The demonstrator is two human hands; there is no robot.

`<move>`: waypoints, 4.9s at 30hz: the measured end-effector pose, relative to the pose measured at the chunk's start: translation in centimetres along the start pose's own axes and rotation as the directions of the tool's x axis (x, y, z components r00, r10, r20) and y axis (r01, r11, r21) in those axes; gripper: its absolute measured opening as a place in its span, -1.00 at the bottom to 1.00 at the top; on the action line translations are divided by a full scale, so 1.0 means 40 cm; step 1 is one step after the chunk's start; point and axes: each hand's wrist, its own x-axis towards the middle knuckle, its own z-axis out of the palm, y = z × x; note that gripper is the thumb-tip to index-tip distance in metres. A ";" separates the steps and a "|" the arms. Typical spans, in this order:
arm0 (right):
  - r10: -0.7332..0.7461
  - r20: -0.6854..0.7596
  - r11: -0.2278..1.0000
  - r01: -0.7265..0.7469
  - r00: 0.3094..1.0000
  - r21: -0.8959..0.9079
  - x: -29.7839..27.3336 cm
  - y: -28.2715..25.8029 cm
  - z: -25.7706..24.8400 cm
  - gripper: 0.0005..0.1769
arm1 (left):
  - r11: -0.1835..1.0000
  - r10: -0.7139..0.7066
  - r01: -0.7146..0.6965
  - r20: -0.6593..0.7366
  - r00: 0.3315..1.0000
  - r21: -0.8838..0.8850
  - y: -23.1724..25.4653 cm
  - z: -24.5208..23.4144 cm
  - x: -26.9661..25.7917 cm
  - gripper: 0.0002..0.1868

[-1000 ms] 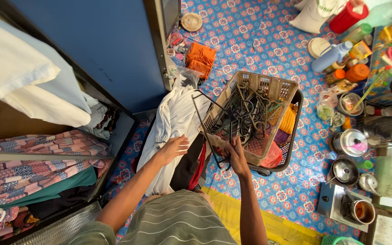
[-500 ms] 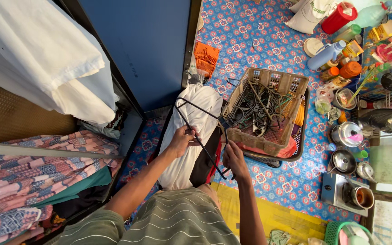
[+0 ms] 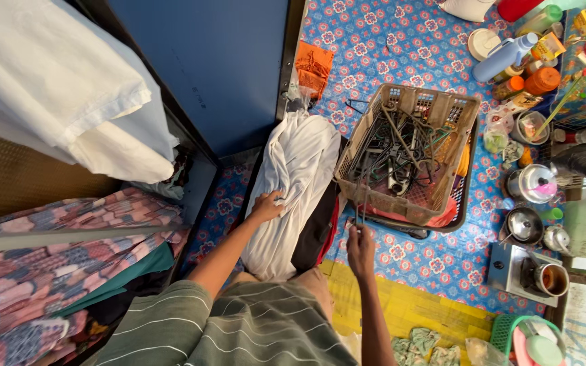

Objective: The person hangs several garments on hangers and places them in a wardrobe. They handle a teal shirt, a pink patterned dress, and a white shirt, placing each on a hanger and then hanging them on a rod inside a wardrobe.

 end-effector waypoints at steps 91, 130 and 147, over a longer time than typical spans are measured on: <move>-0.115 0.187 0.737 -0.043 0.976 0.675 0.119 -0.406 -0.057 -0.57 | 0.777 0.552 -0.308 0.359 0.752 -0.548 -0.088 -0.178 -0.214 -0.61; -0.286 -0.549 0.624 0.587 0.786 0.516 0.191 -0.453 -0.582 -0.75 | 0.697 0.610 -0.671 -0.701 0.370 0.253 0.331 -0.814 -0.294 -0.40; -0.258 -0.182 0.859 0.140 0.949 -0.492 0.088 -0.595 -0.077 -0.39 | 0.668 0.677 -0.736 -0.500 0.540 0.111 0.486 -0.658 -0.399 -0.68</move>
